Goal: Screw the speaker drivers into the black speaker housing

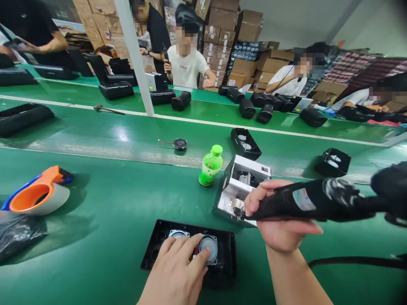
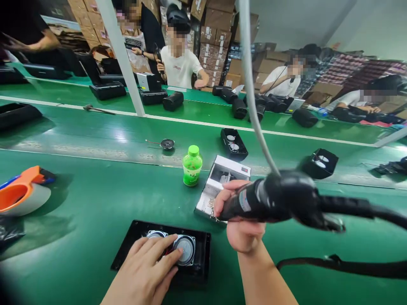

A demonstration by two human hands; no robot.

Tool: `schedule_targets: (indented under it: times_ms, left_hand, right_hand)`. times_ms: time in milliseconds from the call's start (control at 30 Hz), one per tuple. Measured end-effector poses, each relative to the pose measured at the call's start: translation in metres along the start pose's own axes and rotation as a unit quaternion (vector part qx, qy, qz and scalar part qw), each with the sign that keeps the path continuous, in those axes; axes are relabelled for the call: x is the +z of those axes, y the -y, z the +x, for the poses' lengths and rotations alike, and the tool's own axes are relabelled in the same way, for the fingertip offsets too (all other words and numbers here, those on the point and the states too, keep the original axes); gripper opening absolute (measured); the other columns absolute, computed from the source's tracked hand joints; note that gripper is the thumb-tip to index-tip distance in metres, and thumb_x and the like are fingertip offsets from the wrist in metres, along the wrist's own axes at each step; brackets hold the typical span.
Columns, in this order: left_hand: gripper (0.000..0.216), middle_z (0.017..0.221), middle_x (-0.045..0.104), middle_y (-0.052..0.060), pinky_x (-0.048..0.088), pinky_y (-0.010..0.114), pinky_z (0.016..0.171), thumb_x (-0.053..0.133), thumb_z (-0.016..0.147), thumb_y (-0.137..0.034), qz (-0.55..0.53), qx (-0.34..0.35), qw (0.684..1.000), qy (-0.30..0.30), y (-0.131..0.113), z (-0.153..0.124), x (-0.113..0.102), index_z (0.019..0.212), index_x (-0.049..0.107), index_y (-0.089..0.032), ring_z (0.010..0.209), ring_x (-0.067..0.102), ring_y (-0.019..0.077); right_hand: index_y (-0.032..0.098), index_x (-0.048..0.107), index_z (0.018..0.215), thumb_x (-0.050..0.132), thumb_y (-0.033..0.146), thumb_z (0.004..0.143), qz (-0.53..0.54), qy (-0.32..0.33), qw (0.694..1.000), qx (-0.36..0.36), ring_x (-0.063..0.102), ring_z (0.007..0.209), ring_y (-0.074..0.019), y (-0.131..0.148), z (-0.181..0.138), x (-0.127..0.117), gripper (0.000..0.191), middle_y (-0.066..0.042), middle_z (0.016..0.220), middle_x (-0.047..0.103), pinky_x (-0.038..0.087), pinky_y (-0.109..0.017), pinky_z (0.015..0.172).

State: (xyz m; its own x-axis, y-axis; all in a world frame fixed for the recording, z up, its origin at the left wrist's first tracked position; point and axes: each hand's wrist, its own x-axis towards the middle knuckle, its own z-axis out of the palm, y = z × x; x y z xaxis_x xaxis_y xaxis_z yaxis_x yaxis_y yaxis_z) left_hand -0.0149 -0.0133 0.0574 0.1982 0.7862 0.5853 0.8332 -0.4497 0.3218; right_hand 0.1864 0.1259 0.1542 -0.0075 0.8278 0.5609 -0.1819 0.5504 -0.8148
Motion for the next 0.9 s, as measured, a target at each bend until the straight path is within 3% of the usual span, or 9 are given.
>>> schedule_targets:
  times_ms: [167, 333, 500, 600, 733, 900]
  left_hand:
    - [0.015, 0.124, 0.081, 0.0, 0.046, 0.045, 0.092, 0.071, 0.1, -0.023, -0.03, -0.026, 0.997, 0.07, 0.002, 0.014, -0.014, 0.113, 0.077, -0.029, 0.104, 0.07, 0.0263]
    - [0.032, 0.124, 0.082, -0.002, 0.048, 0.045, 0.088, 0.09, 0.086, -0.022, -0.038, -0.049, 0.994, 0.093, 0.002, 0.017, -0.015, 0.115, 0.077, -0.03, 0.101, 0.07, 0.0262]
    - [0.049, 0.121, 0.083, -0.003, 0.048, 0.043, 0.083, 0.104, 0.073, -0.03, -0.044, -0.039, 0.988, 0.143, 0.007, 0.023, -0.012, 0.116, 0.079, -0.033, 0.099, 0.07, 0.0267]
    - [0.058, 0.118, 0.084, -0.003, 0.046, 0.042, 0.08, 0.108, 0.066, -0.032, -0.054, -0.036, 0.983, 0.173, 0.01, 0.03, -0.011, 0.116, 0.079, -0.032, 0.096, 0.07, 0.026]
    - [0.047, 0.12, 0.084, -0.001, 0.044, 0.043, 0.08, 0.102, 0.078, -0.029, -0.06, -0.052, 0.961, 0.265, 0.01, 0.038, -0.012, 0.119, 0.078, -0.032, 0.097, 0.07, 0.0264]
    - [0.038, 0.117, 0.083, -0.002, 0.04, 0.043, 0.08, 0.095, 0.085, -0.024, -0.074, -0.052, 0.963, 0.255, 0.011, 0.035, -0.008, 0.118, 0.078, -0.031, 0.095, 0.068, 0.0253]
  right_hand:
    - [0.025, 0.065, 0.127, 0.055, 0.1, 0.084, 0.005, -0.018, 0.999, 0.036, 0.055, 0.045, -0.0172, 0.0, -0.001, -0.001, 0.087, 0.005, 0.063, 0.065, 0.047, -0.031, 0.043]
    - [0.028, 0.067, 0.133, 0.053, 0.097, 0.088, 0.028, -0.036, 0.996, 0.075, 0.055, 0.043, -0.0178, 0.011, -0.012, -0.007, 0.083, 0.004, 0.064, 0.067, 0.047, -0.032, 0.041]
    - [0.04, 0.073, 0.132, 0.075, 0.081, 0.088, 0.053, -0.078, 0.994, 0.052, 0.059, 0.05, -0.0226, 0.048, -0.025, -0.018, 0.06, 0.001, 0.068, 0.071, 0.052, -0.04, 0.052]
    - [0.039, 0.074, 0.13, 0.073, 0.076, 0.093, 0.058, -0.058, 0.994, 0.075, 0.058, 0.048, -0.0237, 0.056, -0.03, -0.015, 0.052, 0.001, 0.065, 0.068, 0.052, -0.041, 0.05]
    - [0.034, 0.073, 0.135, 0.073, 0.076, 0.093, 0.093, -0.032, 0.994, 0.055, 0.058, 0.046, -0.0216, 0.04, -0.036, -0.004, 0.06, 0.0, 0.065, 0.07, 0.054, -0.038, 0.047]
    - [0.032, 0.075, 0.134, 0.059, 0.089, 0.092, 0.133, -0.01, 0.989, 0.057, 0.059, 0.045, -0.0202, 0.02, -0.039, 0.002, 0.073, 0.0, 0.065, 0.069, 0.055, -0.036, 0.044]
